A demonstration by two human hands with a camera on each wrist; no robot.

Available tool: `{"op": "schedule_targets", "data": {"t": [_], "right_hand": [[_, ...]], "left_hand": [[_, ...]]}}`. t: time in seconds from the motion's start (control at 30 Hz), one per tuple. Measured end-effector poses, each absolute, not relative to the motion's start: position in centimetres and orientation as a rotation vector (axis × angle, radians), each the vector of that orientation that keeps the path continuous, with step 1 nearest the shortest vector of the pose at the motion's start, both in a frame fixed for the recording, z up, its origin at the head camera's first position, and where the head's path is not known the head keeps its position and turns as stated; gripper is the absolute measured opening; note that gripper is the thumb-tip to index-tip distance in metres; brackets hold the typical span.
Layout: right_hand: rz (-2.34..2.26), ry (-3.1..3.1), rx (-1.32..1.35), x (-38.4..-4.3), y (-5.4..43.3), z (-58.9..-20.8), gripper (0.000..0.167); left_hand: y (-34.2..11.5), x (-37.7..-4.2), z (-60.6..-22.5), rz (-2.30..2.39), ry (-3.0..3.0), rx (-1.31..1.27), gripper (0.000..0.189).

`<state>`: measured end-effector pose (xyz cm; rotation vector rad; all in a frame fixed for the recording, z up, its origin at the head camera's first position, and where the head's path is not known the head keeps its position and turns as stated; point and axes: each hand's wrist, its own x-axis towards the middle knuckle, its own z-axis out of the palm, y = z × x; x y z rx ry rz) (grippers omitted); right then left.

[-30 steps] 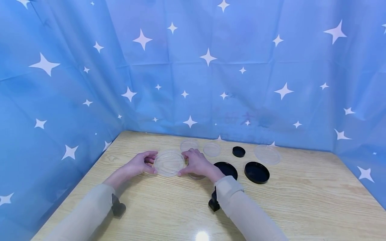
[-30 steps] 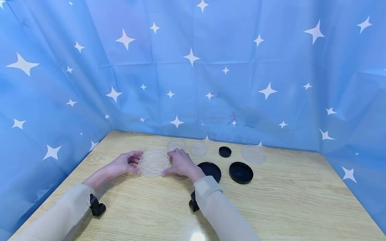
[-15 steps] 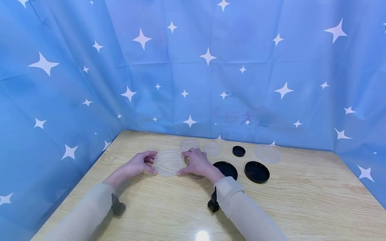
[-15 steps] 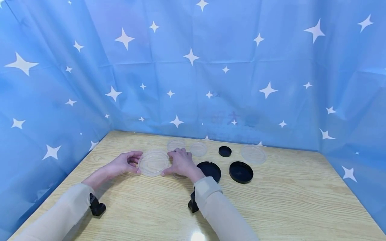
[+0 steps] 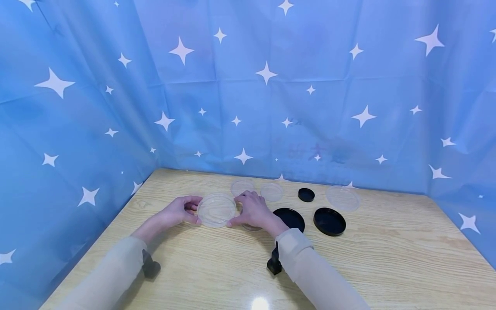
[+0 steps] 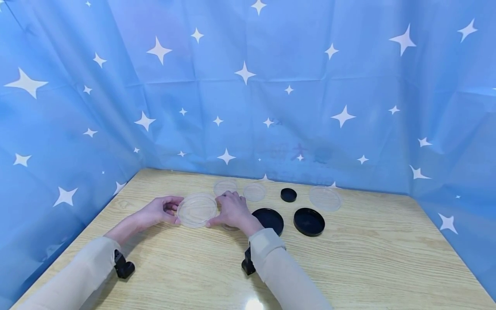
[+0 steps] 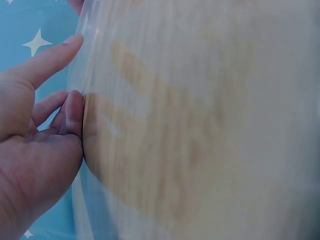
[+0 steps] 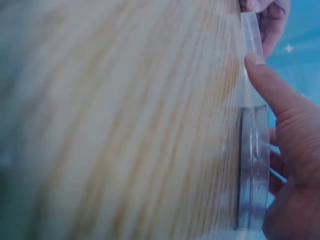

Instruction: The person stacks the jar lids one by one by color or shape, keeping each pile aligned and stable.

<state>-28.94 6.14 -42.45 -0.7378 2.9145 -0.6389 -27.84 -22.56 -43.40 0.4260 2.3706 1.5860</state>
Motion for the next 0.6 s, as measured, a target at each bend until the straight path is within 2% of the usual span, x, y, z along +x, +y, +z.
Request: {"op": "schedule_targets", "data": {"t": [0.6], "right_hand": [[-0.823, 2.858, -0.757, -29.04, 6.67, -42.54, 0.09]], "left_hand": [[-22.72, -27.75, -43.5, 1.681, 2.368, 0.449, 0.078]]}}
